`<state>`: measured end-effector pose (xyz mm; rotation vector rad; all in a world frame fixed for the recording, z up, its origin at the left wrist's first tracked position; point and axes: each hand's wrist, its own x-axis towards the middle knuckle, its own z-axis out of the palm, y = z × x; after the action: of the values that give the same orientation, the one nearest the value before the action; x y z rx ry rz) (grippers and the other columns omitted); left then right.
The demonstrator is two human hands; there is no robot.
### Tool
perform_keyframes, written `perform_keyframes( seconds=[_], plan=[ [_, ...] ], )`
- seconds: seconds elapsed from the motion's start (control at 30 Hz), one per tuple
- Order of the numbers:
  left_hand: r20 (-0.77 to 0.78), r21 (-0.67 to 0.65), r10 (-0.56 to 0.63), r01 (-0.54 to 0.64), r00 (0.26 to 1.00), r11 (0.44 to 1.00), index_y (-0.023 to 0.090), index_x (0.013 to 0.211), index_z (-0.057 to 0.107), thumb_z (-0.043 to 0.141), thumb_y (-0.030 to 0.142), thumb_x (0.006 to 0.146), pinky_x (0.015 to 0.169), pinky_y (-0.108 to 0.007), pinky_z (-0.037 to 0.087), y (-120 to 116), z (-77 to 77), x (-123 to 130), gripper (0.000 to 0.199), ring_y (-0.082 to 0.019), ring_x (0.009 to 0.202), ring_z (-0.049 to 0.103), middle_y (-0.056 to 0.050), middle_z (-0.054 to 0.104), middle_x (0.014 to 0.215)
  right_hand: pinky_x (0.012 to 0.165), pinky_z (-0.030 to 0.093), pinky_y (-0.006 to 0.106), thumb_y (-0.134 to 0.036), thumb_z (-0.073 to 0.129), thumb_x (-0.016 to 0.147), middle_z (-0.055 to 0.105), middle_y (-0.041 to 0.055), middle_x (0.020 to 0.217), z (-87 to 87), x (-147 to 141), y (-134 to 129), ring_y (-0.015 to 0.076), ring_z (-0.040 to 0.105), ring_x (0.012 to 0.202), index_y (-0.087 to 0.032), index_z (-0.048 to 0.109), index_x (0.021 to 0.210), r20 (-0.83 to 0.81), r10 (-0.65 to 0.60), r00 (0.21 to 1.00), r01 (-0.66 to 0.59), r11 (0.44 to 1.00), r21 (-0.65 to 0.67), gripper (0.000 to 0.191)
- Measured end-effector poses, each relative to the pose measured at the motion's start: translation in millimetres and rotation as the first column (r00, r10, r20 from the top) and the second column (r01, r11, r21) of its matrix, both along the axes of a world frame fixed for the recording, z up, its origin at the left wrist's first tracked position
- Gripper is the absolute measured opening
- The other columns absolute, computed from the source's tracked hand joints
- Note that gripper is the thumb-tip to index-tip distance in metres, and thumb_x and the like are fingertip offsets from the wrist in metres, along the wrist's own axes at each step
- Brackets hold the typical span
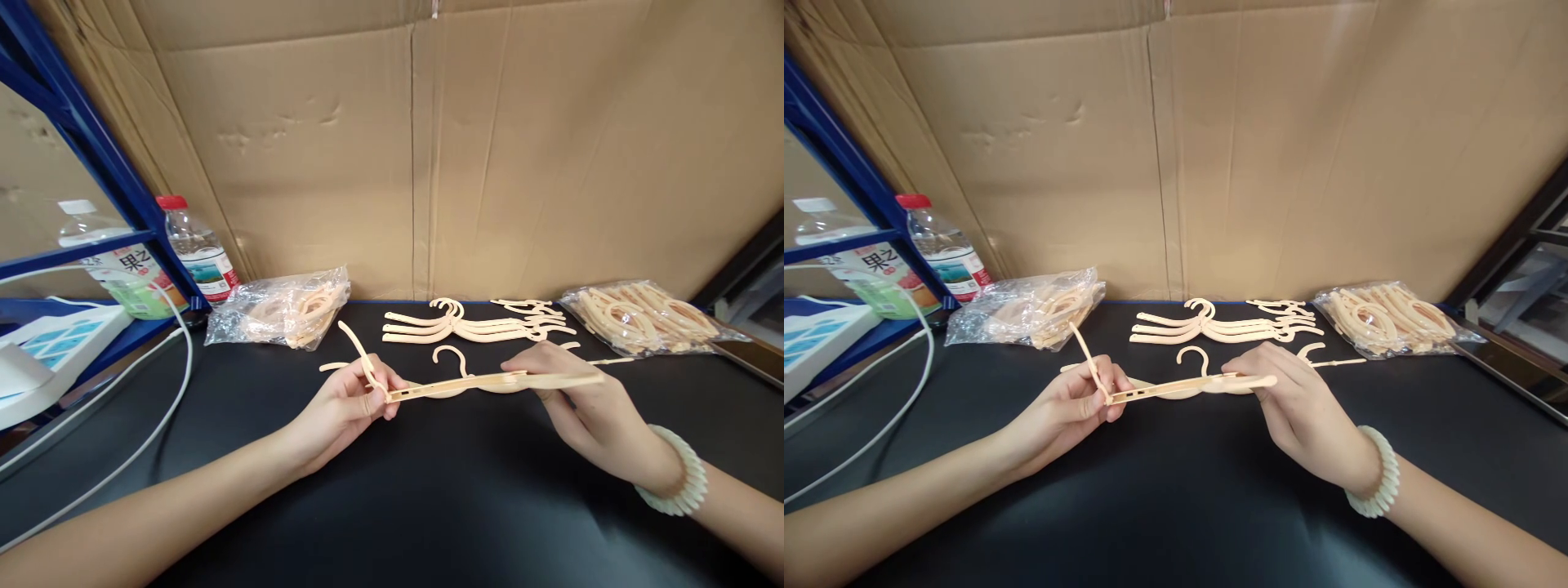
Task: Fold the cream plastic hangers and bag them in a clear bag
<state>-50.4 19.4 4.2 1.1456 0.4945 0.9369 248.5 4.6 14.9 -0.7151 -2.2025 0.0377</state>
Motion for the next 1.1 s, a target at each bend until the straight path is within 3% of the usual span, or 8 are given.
perform_keyframes(
  seconds=[0.4, 0.63, 0.9, 1.1],
  plan=[
    [-0.050, 0.025, 0.096, -0.095, 0.994, 0.995, 0.015, 0.076, 0.058, 0.077, 0.023, 0.078, 0.063, -0.023, 0.040, -1.5, 1.7, 0.8, 0.021, -0.011, 0.067, 0.055, -0.003, 0.066, 0.086, 0.078, 0.051, 0.036, 0.000, 0.038, 0.092, 0.063, 0.0070, 0.103, -1.4, -1.8, -1.6, 0.0216, 0.061, 0.093, -0.023, 0.050, 0.123, 0.008, -0.014, 1.000, 0.013, 0.999, 0.036, 0.040],
    [-0.130, 0.058, 0.184, -0.178, 0.974, 0.982, 0.015, 0.073, 0.056, 0.078, 0.026, 0.075, 0.060, -0.024, 0.040, -2.5, 3.1, 3.1, 0.025, -0.011, 0.063, 0.055, -0.002, 0.064, 0.080, 0.080, 0.053, 0.037, -0.004, 0.039, 0.095, 0.062, 0.0066, 0.105, -5.5, -3.9, -3.4, 0.0227, 0.061, 0.097, -0.026, 0.051, 0.118, -0.005, -0.018, 1.000, 0.018, 0.999, -0.042, 0.034],
    [-0.195, 0.142, 0.319, -0.295, 0.927, 0.945, 0.016, 0.069, 0.051, 0.076, 0.024, 0.077, 0.060, -0.024, 0.038, -5.1, 2.2, 5.4, 0.027, -0.010, 0.060, 0.051, 0.001, 0.058, 0.070, 0.076, 0.054, 0.034, -0.005, 0.038, 0.095, 0.063, 0.0078, 0.106, -9.7, -10.1, -12.1, 0.0234, 0.062, 0.098, -0.024, 0.053, 0.112, 0.041, -0.145, 0.989, 0.146, 0.989, -0.018, 0.030],
    [-0.168, 0.160, 0.323, -0.297, 0.931, 0.941, 0.015, 0.070, 0.055, 0.077, 0.027, 0.076, 0.063, -0.025, 0.044, -7.6, 1.0, 7.3, 0.026, -0.012, 0.064, 0.056, 0.000, 0.060, 0.073, 0.076, 0.053, 0.031, -0.009, 0.042, 0.096, 0.062, 0.0069, 0.099, -8.6, -10.1, -12.4, 0.0202, 0.063, 0.088, -0.022, 0.051, 0.111, -0.026, -0.190, 0.981, 0.190, 0.982, -0.017, 0.022]
  ],
)
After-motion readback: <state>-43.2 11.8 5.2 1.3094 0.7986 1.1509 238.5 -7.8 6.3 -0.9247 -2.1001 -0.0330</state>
